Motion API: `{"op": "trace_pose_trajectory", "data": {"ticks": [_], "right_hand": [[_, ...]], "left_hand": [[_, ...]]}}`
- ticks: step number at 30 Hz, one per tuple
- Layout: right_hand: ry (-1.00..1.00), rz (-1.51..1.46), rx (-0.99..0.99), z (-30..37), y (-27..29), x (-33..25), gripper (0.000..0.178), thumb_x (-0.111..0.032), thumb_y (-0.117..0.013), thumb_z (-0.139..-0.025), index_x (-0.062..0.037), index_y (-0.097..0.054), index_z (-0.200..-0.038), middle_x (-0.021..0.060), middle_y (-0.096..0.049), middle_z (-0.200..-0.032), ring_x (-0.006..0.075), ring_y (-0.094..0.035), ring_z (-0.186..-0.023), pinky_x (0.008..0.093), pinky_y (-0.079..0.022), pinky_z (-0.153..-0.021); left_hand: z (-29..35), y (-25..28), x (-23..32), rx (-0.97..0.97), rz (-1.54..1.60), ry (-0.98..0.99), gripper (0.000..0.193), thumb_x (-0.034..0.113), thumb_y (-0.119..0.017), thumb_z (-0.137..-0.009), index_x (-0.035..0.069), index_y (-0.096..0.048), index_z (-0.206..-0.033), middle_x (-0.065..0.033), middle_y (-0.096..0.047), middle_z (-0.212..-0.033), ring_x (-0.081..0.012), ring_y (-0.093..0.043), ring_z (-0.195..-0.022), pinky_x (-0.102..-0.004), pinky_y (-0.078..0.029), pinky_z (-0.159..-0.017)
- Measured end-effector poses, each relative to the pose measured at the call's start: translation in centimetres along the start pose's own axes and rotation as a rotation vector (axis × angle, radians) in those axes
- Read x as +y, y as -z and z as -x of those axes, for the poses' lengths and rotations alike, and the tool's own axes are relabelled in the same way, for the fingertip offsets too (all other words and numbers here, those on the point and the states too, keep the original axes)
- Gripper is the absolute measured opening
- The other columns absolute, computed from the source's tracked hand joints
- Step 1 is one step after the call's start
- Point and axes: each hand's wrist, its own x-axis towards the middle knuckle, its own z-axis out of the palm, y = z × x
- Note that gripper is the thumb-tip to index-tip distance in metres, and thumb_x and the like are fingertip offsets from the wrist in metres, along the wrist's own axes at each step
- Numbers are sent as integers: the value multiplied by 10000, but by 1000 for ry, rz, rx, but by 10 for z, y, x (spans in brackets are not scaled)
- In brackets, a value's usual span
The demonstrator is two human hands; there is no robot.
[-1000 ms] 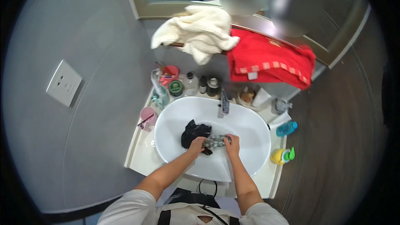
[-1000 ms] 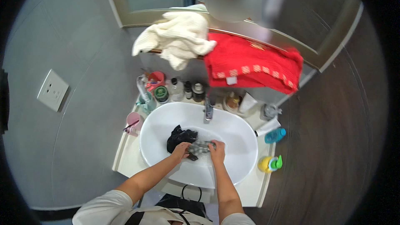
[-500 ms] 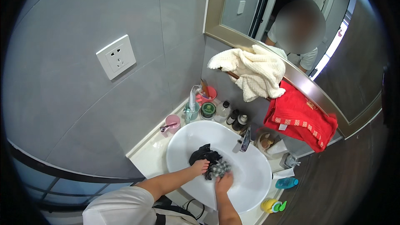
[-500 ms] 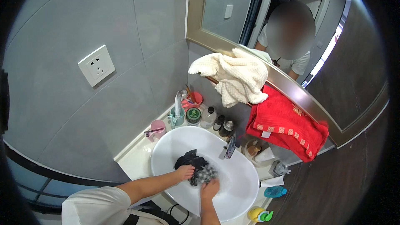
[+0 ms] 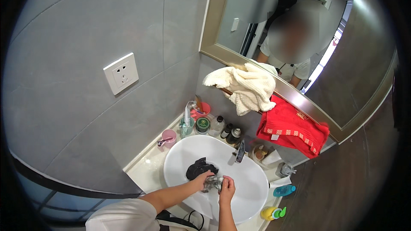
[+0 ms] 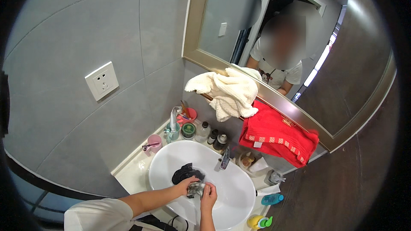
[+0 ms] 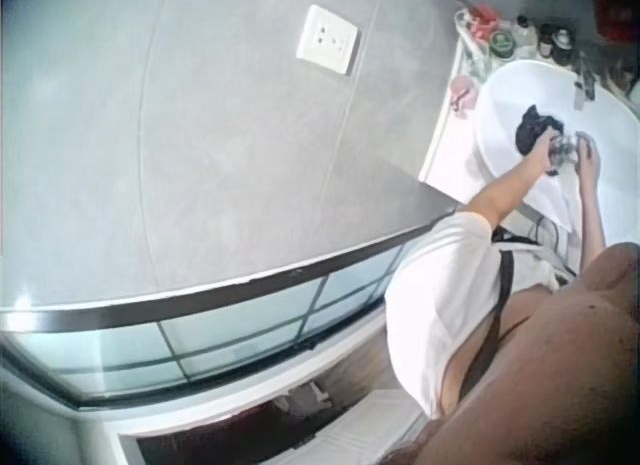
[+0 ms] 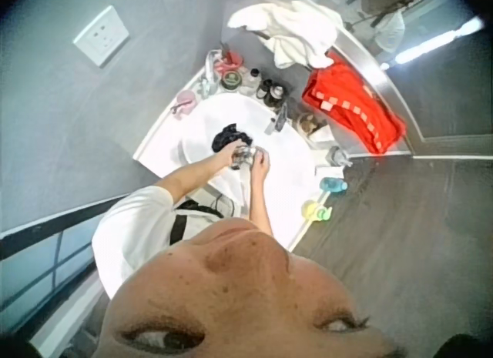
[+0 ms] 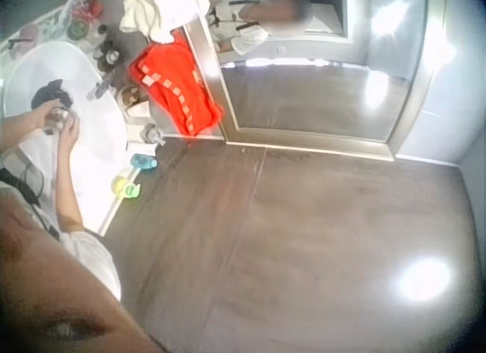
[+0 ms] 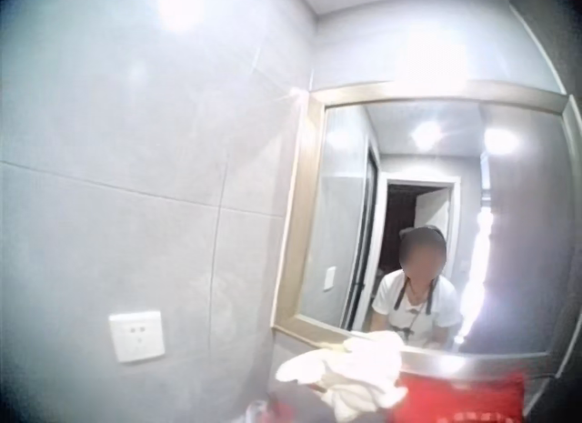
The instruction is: The person washes a piece of patterned cloth and black fabric by hand in a sink, scrubbing and wringing them in the water.
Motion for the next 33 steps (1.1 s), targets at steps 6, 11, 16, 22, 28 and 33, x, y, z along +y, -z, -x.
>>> {"op": "trace_pose_trajectory", "data": {"ticks": [6, 11, 16, 22, 28, 33], "right_hand": [[-33, -99, 142, 11, -8, -33, 135, -193, -496, -857, -90, -532, -936, -29, -463, -660, 46, -403, -499, 196, -333, -410], [341, 591, -12, 33, -29, -30, 247, -283, -611, -727, -50, -561, -792, 160, -579, -789, 334, -545, -678, 372, -431, -623], [128, 431, 297, -12, -5, 8, 239, -276, -532, -789, -38, -547, -808, 160, -540, -763, 333, -527, -731, 371, -420, -673], [370, 307, 262, 24, -37, -25, 178, -204, -478, -840, -34, -528, -854, 151, -530, -856, 312, -520, -804, 393, -399, -691], [168, 361, 393, -13, 1, -18, 154, -179, -488, -828, -35, -539, -847, 141, -531, -853, 291, -517, -803, 353, -408, -715], [401, 237, 246, 26, -28, -20, 144, -174, -493, -822, -48, -539, -875, 157, -556, -851, 334, -538, -812, 395, -418, -711]], "left_hand": [[30, -27, 6, -198, 95, 90, 327, 430, -449, -848, 136, -556, -756, -11, -602, -693, -169, -558, -561, -345, -459, -467], [47, -48, 16, -94, -184, -158, 214, 332, -549, -822, 129, -502, -769, -15, -493, -672, -157, -499, -563, -322, -440, -536], [51, -76, -10, -53, -369, -283, 247, 320, -500, -850, 83, -517, -781, -24, -499, -747, -127, -487, -703, -296, -412, -595], [44, -62, 7, -27, -254, -220, 257, 324, -472, -858, 80, -546, -833, -13, -485, -650, -132, -433, -524, -308, -381, -491], [52, -77, -23, 111, -635, -171, 223, 315, -429, -862, 142, -552, -793, -4, -493, -632, -119, -456, -510, -275, -348, -422], [40, -55, 7, -134, -291, -224, 204, 313, -497, -850, 130, -531, -767, -9, -509, -647, -137, -501, -552, -306, -418, -463]]}}
